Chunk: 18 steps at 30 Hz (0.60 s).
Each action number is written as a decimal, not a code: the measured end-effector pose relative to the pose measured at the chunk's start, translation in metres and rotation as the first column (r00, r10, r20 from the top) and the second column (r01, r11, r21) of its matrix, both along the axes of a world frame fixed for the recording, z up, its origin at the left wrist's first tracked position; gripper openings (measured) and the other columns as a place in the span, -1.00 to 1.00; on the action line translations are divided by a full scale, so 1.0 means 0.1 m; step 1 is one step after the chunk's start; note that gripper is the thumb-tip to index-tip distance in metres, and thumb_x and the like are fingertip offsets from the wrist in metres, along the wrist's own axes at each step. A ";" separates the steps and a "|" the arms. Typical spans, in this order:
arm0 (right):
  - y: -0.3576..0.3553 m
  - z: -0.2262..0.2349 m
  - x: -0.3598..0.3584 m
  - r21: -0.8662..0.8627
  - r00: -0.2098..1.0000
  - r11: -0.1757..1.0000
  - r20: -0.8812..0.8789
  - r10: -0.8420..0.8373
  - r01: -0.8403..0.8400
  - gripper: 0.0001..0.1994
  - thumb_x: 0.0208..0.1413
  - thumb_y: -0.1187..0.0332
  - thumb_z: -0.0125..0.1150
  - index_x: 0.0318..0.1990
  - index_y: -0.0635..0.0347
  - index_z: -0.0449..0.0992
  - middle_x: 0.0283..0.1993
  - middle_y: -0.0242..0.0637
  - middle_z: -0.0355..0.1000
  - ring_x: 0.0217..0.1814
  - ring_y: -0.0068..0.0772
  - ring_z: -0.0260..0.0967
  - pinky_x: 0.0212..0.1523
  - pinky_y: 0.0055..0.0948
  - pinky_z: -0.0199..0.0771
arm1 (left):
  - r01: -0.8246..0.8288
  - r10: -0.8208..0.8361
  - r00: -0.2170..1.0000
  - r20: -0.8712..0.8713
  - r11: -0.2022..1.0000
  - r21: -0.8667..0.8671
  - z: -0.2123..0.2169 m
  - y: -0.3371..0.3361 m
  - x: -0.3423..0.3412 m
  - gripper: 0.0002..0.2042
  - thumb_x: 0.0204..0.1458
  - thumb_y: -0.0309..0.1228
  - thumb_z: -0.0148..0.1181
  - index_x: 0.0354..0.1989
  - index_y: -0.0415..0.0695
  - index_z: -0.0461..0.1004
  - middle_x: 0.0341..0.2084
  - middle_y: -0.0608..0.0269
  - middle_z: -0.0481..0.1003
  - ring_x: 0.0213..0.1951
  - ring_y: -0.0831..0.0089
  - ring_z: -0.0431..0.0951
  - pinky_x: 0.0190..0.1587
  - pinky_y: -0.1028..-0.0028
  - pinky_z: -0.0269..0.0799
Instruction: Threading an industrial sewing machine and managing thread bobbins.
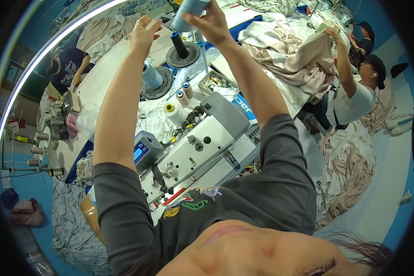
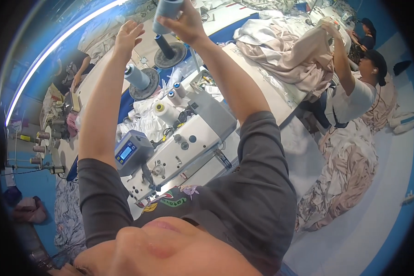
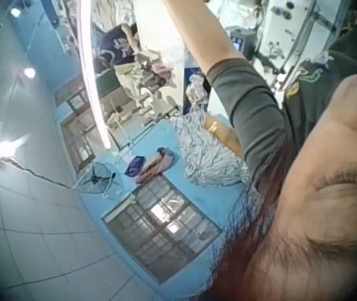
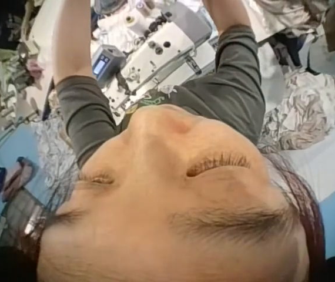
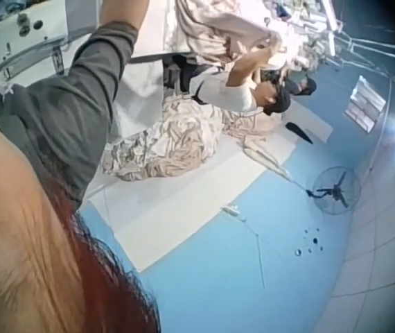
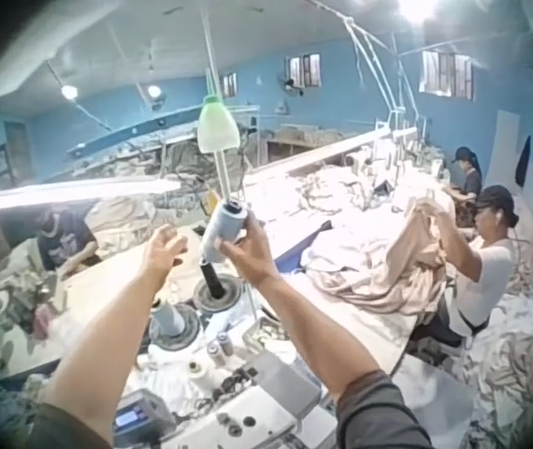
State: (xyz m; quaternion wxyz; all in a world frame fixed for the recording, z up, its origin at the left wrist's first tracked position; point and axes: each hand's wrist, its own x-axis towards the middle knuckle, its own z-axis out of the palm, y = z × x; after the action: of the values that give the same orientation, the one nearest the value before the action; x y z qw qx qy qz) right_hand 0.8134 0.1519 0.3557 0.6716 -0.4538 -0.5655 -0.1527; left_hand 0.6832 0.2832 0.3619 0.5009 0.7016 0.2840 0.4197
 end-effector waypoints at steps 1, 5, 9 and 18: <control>0.13 -0.02 0.09 -0.094 0.956 0.977 -0.243 0.164 -0.192 -0.44 -0.20 0.41 0.27 0.04 0.23 0.24 -0.17 -0.25 0.36 -0.17 -0.45 0.36 -0.26 -0.50 0.43 | 0.000 0.000 1.000 -0.007 1.000 -0.005 -0.04 0.02 0.03 -0.61 0.03 -0.43 0.14 0.01 -0.31 0.28 -0.09 0.10 0.40 -0.26 0.45 0.52 -0.30 0.52 0.47; 0.37 -0.02 0.03 -0.100 0.914 0.953 -0.327 0.241 -0.287 -0.44 -0.22 0.38 0.26 0.03 0.25 0.26 -0.13 -0.14 0.38 -0.11 -0.31 0.36 -0.13 -0.38 0.38 | 0.192 -0.174 0.967 0.188 0.978 -0.084 -0.19 0.12 -0.05 -0.72 0.02 -0.41 0.16 -0.13 -0.30 0.37 -0.24 0.13 0.47 -0.29 0.46 0.52 -0.29 0.52 0.49; 0.48 -0.29 0.00 -0.227 0.995 0.972 -0.087 0.049 -0.068 -0.44 -0.21 0.30 0.29 0.00 0.27 0.27 -0.15 -0.01 0.37 -0.03 -0.05 0.32 -0.02 -0.30 0.30 | 0.107 -0.092 0.978 0.188 0.991 -0.074 -0.25 -0.08 -0.12 -0.85 0.04 -0.43 0.13 -0.28 -0.25 0.43 -0.39 0.20 0.52 -0.31 0.51 0.51 -0.31 0.54 0.48; 0.48 -0.60 -0.18 -0.432 0.985 0.891 -0.028 -0.168 0.140 -0.45 -0.24 0.18 0.35 -0.10 0.26 0.28 -0.15 0.01 0.31 -0.06 0.05 0.27 -0.08 -0.18 0.29 | 0.083 -0.070 0.990 0.121 0.991 -0.101 -0.24 -0.23 -0.24 -0.83 0.07 -0.40 0.09 -0.26 -0.25 0.42 -0.37 0.20 0.52 -0.31 0.52 0.50 -0.32 0.57 0.47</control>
State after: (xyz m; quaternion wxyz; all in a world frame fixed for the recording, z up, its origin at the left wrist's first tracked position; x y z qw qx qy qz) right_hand 0.7950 0.2003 0.2960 0.5591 -0.6383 -0.5254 -0.0628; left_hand 0.6592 0.2599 0.3381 0.5690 0.6586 0.2489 0.4248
